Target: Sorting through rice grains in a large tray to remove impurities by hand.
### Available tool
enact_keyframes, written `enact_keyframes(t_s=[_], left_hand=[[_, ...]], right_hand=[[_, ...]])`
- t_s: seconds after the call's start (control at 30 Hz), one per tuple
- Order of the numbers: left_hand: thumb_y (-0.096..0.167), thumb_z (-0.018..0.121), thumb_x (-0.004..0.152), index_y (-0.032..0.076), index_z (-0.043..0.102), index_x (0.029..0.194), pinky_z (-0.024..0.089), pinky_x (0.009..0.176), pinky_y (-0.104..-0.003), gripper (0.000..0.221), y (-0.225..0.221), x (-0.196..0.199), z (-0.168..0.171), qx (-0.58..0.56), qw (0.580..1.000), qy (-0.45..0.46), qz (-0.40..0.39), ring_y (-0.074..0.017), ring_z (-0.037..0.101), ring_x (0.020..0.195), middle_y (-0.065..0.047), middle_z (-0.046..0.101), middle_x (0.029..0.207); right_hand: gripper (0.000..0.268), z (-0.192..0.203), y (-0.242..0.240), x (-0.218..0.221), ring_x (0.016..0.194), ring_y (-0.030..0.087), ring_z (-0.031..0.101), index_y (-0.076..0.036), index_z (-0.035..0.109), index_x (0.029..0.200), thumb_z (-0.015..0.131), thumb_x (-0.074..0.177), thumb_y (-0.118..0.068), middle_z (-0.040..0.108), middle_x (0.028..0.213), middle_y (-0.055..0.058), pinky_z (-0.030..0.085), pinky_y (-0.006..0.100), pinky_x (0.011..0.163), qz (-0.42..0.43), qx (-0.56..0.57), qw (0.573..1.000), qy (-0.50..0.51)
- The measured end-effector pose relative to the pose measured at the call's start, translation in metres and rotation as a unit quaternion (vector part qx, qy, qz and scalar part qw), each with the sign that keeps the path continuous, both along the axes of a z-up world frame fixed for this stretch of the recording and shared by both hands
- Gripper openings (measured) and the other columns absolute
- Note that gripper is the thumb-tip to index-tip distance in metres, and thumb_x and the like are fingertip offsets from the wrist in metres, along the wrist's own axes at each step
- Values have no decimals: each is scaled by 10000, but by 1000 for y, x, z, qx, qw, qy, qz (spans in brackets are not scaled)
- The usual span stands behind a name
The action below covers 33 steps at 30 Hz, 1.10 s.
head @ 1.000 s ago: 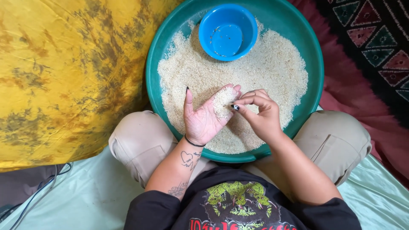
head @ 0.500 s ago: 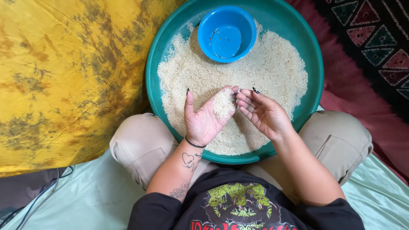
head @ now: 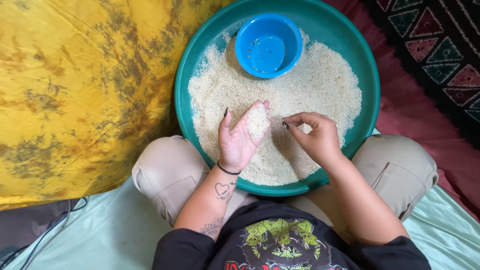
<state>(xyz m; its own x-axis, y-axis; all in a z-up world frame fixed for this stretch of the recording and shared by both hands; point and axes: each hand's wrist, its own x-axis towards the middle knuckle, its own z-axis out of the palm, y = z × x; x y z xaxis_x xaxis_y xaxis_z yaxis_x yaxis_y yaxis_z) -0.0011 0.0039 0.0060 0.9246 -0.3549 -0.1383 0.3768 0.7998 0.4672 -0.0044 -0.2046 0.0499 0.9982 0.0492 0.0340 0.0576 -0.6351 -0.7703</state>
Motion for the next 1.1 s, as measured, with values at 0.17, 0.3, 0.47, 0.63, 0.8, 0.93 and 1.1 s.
enact_keyframes(t_s=[0.17, 0.3, 0.47, 0.63, 0.8, 0.93, 1.1], left_hand=[[558, 243, 1023, -29, 239, 1589, 137, 1261, -503, 816, 0, 3, 21, 201, 976, -76, 13, -393, 197, 1538, -260, 244, 1648], [441, 489, 1026, -5, 396, 1517, 226, 1229, -557, 670, 1, 1, 44, 547, 818, -177, 3, -406, 352, 1468, -257, 437, 1525], [461, 638, 873, -12, 612, 1296, 451, 952, -473, 635, 8, 13, -3, 819, 517, -243, 53, -371, 536, 1190, -203, 575, 1326], [735, 725, 748, -118, 424, 1413, 487, 873, -486, 1123, 3, 21, -24, 856, 469, -198, -95, -406, 510, 1095, -284, 514, 1237], [559, 848, 717, -62, 389, 1433, 408, 1137, -555, 1053, 0, 24, -37, 743, 651, -118, -104, -468, 463, 1374, -330, 489, 1402], [353, 850, 719, -55, 342, 1481, 364, 1176, -553, 1003, -5, 33, -59, 722, 678, -73, -115, -440, 431, 1408, -312, 451, 1444], [136, 756, 637, 48, 648, 1198, 550, 910, -422, 578, -14, 37, -61, 596, 798, 9, -90, -300, 691, 1095, -139, 715, 1068]], right_hand=[[129, 12, 0, 27, 811, 149, 698, -184, 808, 946, 828, 846, -105, 751, 791, -15, 489, 304, 889, 40, -98, 992, -70], [53, 43, 8, 76, 794, 171, 680, -118, 809, 999, 833, 955, -101, 741, 834, 37, 515, 315, 838, 28, -123, 980, -151], [136, 52, 24, 123, 649, 128, 614, -12, 785, 973, 846, 862, 37, 745, 827, 71, 500, 261, 558, 33, -93, 955, -279], [71, 48, 20, 130, 633, 92, 606, 35, 740, 942, 809, 937, 45, 732, 797, 76, 489, 220, 548, 21, -22, 966, -257], [257, 26, -8, 96, 928, 387, 719, -10, 759, 1151, 786, 906, -83, 730, 1047, 243, 569, 527, 784, 51, -92, 993, -49], [398, -10, -2, 58, 1073, 484, 681, 87, 682, 1227, 718, 909, -149, 692, 1150, 322, 548, 587, 915, 73, -92, 974, 192], [430, -66, 12, 41, 879, 200, 695, -20, 656, 1197, 811, 797, -56, 719, 978, 84, 547, 336, 797, -36, 257, 932, 254]])
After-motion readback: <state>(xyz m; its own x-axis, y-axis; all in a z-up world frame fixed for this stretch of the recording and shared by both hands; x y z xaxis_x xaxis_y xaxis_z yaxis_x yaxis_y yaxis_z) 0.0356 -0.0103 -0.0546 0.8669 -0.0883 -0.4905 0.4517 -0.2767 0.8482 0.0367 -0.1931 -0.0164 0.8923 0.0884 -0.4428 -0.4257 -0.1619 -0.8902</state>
